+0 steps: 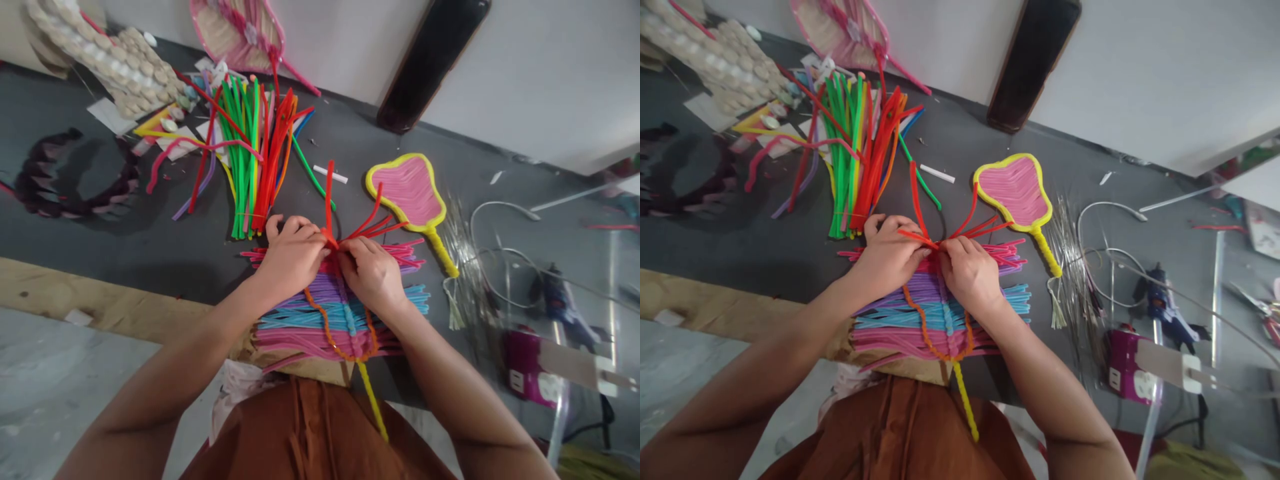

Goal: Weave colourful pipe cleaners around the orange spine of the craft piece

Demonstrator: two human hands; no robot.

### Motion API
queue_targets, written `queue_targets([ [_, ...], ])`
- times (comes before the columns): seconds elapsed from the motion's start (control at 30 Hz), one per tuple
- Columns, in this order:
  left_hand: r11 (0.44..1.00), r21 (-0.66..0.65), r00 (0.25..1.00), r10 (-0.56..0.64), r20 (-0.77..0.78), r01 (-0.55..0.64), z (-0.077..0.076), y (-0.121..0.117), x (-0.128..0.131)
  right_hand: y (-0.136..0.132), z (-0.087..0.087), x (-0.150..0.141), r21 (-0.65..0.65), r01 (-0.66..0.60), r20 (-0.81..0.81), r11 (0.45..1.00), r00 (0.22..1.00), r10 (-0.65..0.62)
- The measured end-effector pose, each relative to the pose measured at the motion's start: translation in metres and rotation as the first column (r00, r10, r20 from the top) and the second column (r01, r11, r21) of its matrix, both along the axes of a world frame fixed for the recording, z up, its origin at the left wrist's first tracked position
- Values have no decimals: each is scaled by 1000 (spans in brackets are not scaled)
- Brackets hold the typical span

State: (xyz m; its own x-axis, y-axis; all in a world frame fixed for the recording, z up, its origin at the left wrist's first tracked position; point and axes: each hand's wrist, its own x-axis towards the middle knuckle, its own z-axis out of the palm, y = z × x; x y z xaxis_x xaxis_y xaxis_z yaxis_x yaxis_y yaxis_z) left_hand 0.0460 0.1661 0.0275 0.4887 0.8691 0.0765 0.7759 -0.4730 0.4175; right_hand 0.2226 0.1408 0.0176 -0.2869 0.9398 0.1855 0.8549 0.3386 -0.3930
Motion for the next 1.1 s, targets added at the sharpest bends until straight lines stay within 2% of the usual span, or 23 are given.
queue_targets([
  [0.2,999,-40,999,31,33,-30,2,0,-1,-1,-2,-2,-2,95,-71,995,993,-95],
  [0.37,998,-58,998,-14,59,18,6,3,-4,-1,-2,-3,-9,139,-70,990,988,-139],
  [0.57,997,-77,997,13,75,-7,6,3,-6,-1,-3,-2,-39,138,-74,990,987,-140],
  [0.77,997,-77,998,-13,67,18,2,2,-5,0,-3,0,-84,124,-100,989,986,-132],
  [0.9,999,-38,998,22,54,-20,2,2,-2,-1,-1,0,-90,105,-138,990,984,-117],
  [1.1,998,16,997,52,50,-53,9,4,3,-2,-2,-2,-82,99,-187,992,976,-113],
])
